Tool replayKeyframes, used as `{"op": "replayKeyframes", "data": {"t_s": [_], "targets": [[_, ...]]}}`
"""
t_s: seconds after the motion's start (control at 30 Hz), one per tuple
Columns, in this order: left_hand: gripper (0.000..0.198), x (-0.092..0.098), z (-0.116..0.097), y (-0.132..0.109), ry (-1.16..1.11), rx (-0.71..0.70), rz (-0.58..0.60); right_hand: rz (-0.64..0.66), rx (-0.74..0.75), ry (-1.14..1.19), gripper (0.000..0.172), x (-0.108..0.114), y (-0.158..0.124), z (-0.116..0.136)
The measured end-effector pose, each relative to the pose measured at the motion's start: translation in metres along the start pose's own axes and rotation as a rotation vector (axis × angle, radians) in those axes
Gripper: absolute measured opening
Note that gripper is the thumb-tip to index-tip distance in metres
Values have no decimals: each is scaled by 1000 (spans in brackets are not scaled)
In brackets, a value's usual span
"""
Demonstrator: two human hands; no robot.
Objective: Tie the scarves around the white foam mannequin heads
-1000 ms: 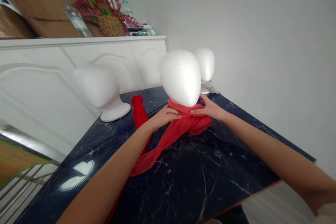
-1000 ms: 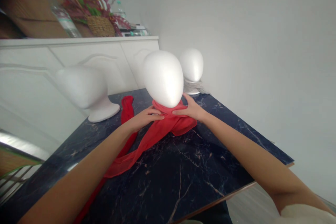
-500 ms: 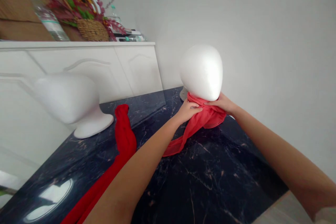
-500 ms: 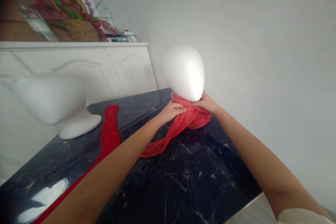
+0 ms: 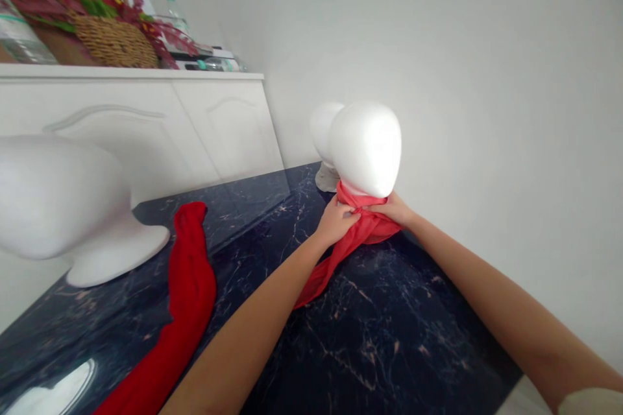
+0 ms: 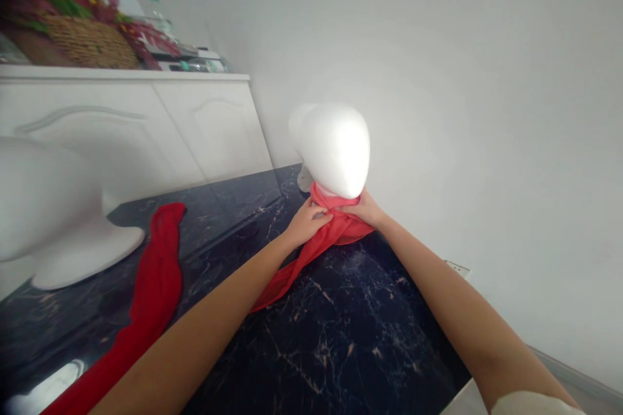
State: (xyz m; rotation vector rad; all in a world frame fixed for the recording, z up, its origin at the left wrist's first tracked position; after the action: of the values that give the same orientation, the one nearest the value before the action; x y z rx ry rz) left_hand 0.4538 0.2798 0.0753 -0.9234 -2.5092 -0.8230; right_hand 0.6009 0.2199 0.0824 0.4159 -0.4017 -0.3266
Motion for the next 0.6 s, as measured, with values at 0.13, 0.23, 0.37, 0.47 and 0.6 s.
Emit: {"op": "replayKeyframes", "data": {"t_s": [0.13, 0.23, 0.37, 0.47, 0.6], "targets": [[11, 3, -1, 3, -7, -17, -34, 19, -23, -50, 83, 5, -1, 2], [15, 9, 0, 5, -7, -20, -42, 59, -23, -55, 87, 8, -2, 8], [24, 19, 3, 4, 13, 2, -26, 154, -40, -35, 85, 9, -5, 16], [22, 26, 4, -1, 40, 21, 8, 114, -74, -27, 91, 17, -4, 15], [19, 34, -3, -16, 70, 29, 44, -37, -86, -15, 108, 32, -3, 13]]}}
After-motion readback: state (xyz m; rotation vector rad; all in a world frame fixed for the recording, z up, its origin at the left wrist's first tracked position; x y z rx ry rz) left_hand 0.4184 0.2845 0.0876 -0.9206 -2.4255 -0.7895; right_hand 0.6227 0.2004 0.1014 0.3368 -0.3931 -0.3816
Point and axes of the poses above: each hand's wrist, its own y-axis towards the middle knuckle, its own x-axis out of the back of the hand, z = x × y, the point moved 7 cm from there along y, towards the middle knuckle, and after that the axes turned 9 degrees about -y, right-handed, at the moved point
